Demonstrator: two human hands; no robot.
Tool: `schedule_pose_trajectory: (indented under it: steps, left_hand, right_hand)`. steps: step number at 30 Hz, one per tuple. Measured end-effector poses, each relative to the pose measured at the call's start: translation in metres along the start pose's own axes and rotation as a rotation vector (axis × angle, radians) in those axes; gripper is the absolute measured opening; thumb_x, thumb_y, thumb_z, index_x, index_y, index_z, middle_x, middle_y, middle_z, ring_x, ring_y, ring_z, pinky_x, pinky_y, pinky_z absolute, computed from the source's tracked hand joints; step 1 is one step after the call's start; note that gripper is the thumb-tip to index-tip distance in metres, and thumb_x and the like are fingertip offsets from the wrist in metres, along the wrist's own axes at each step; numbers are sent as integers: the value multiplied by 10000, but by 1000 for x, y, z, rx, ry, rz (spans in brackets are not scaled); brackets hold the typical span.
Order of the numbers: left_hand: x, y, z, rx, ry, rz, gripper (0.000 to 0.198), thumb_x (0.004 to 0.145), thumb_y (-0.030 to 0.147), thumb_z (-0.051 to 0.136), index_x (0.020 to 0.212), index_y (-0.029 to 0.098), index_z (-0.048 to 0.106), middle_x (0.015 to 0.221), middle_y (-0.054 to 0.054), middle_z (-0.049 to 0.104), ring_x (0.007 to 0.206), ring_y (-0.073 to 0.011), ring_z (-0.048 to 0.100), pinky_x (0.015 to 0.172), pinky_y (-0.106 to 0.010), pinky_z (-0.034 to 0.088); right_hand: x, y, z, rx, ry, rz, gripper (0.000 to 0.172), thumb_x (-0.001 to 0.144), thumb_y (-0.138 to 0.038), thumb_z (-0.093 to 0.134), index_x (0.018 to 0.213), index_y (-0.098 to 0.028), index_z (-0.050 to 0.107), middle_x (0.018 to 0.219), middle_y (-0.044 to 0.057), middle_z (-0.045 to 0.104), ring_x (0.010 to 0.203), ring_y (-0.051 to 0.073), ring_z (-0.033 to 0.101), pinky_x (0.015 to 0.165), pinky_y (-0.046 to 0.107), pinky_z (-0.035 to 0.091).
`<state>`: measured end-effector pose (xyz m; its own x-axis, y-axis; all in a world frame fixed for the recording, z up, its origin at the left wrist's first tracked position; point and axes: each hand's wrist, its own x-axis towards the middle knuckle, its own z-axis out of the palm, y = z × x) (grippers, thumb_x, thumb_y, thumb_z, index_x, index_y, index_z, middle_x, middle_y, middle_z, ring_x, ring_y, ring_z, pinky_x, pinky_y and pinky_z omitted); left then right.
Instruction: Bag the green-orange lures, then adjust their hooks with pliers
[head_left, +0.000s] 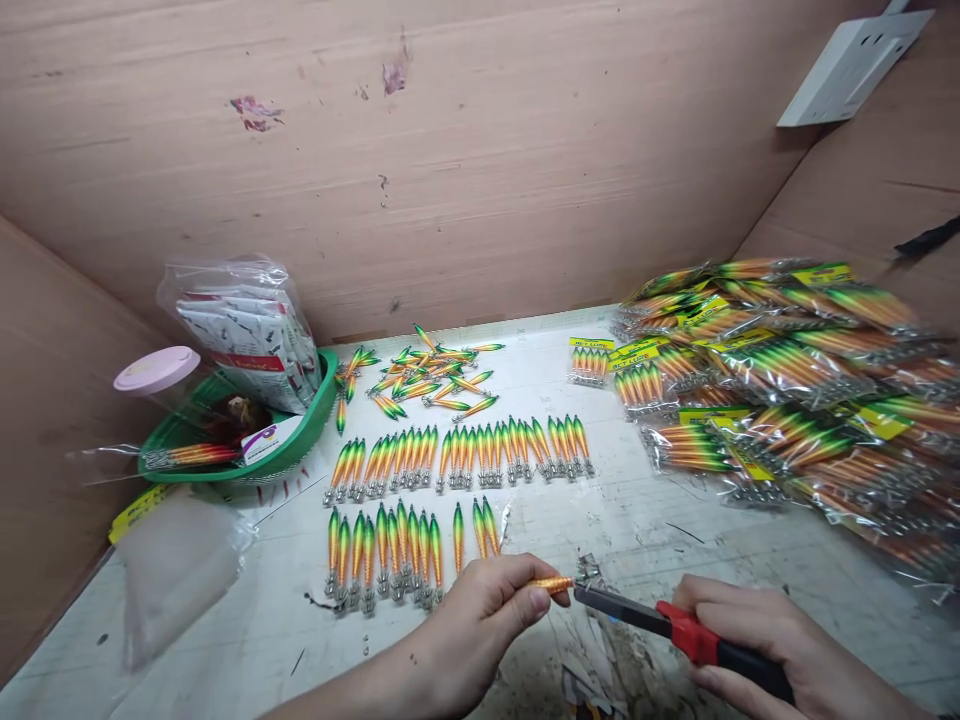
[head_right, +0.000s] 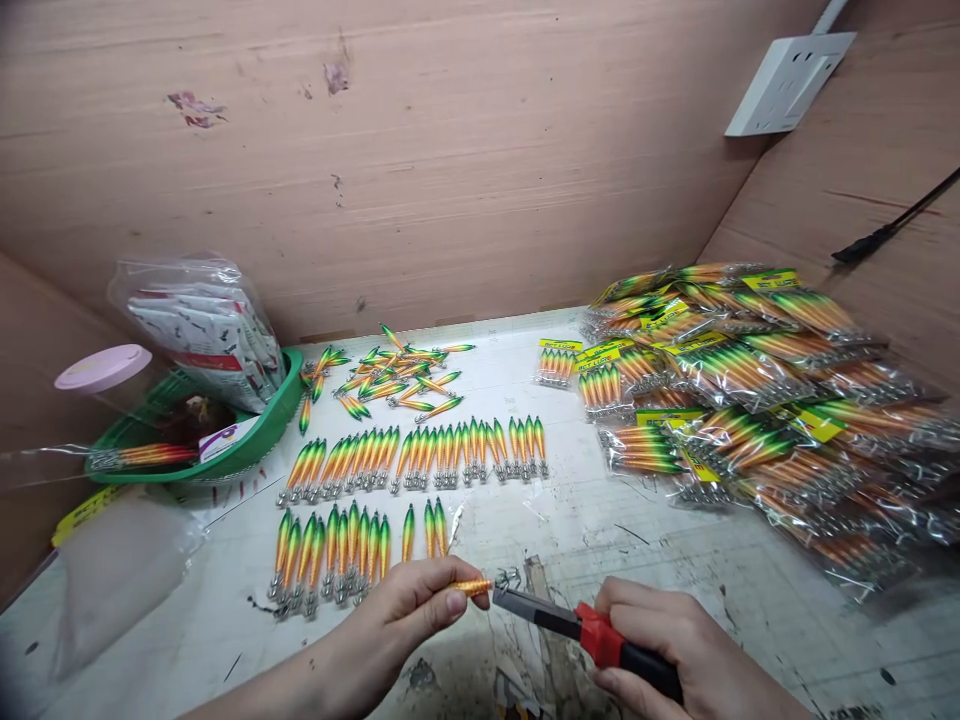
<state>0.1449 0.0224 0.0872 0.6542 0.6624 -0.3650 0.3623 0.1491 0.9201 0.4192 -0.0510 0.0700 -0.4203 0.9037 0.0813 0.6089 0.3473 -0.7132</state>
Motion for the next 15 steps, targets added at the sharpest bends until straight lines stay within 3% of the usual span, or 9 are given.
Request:
schedule_pose_trajectory:
  steps: [4, 9, 12, 15]
  left_hand:
    - [-3, 2, 0, 27, -44, -33, 358, 894, 461, 467, 958, 198, 701, 934, -50, 658, 923, -227, 564, 824, -278, 384]
    - [-7, 2, 5, 31, -78, -80, 373, 884, 482, 479, 971, 202, 710, 937, -63, 644, 926, -244, 563, 841, -303, 395]
    - [-10, 3, 8, 15, -81, -119, 382, 875, 511, 489, 1001, 231, 716, 944, -64, 643, 918, -241, 554, 823, -301, 414]
    - [-14, 0, -6, -15, -63, -114, 378, 856, 538, 516, 925, 236, 731, 884, -65, 641, 838, -225, 547, 755, -297, 428]
  right_hand:
    - [-4, 2, -4, -3, 27, -20, 165, 841, -377, 614, 747, -268, 695, 791, 41, 731, 707, 212, 699, 581, 249, 577]
    - [-5, 5, -10, 8, -87, -29, 110, 832, -342, 638, 768, -264, 683, 790, 37, 721, 728, 203, 698, 623, 247, 580]
    - [-10, 11, -9, 32, -87, -4, 134, 835, -381, 629, 809, -275, 707, 809, 40, 727, 763, 214, 704, 637, 265, 587]
    - [-25, 28, -7, 3, -10, -26, 174, 775, -381, 700, 928, -307, 740, 818, 46, 745, 786, 222, 721, 673, 268, 594]
